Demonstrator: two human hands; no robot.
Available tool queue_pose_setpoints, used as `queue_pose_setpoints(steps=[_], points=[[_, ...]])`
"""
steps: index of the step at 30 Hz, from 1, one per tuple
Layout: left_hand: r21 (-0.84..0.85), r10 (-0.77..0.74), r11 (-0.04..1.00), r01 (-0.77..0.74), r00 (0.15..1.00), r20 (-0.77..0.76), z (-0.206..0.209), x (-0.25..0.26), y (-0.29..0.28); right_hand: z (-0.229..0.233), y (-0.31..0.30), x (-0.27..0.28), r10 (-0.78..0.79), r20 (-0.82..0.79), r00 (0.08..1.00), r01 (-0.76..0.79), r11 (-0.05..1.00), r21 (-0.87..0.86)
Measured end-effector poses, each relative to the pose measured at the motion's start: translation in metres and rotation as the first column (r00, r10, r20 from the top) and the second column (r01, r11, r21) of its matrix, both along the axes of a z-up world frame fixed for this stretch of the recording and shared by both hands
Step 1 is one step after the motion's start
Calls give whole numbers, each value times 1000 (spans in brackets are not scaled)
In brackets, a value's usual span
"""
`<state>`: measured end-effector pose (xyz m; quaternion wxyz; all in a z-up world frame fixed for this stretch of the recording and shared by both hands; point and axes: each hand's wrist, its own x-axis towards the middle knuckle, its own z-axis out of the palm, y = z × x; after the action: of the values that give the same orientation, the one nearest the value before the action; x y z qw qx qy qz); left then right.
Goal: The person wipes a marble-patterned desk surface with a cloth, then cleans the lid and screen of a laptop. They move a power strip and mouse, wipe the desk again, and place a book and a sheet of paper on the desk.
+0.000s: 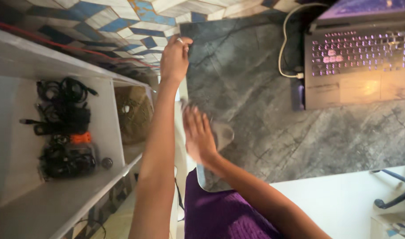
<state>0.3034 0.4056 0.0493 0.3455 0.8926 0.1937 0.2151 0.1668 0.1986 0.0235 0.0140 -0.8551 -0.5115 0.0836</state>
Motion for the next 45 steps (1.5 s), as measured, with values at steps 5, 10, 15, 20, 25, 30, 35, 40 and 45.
queue_pose_setpoints(steps=[5,10,15,20,25,30,35,40,45], points=[[-17,20,1000,-18,992,126,20,-31,-60,-9,-123,-68,497,-29,867,-471,838,276],[-229,14,973,3,997,72,25,-70,-152,-25,-204,-36,575,112,810,-581,763,285],[-381,45,923,51,970,238,-5,-91,-252,-23,-346,56,474,-75,877,-412,825,387],[-286,119,952,-113,993,4,-12,-108,-371,-16,-549,175,-38,-114,993,60,978,198],[-386,186,905,-179,982,-19,-16,-101,-484,-28,-743,285,-524,253,813,431,834,345],[-421,169,891,-173,985,-47,-7,-75,-551,-65,-723,301,-724,266,636,630,687,362],[-295,-64,955,37,995,-82,14,-5,-603,-36,-609,242,-275,58,960,227,880,418],[-126,-378,920,372,925,-25,20,119,-665,-20,-668,287,42,-87,995,-10,943,333],[58,-590,806,590,807,-7,6,249,-755,-25,-798,338,-315,152,937,249,906,341]])
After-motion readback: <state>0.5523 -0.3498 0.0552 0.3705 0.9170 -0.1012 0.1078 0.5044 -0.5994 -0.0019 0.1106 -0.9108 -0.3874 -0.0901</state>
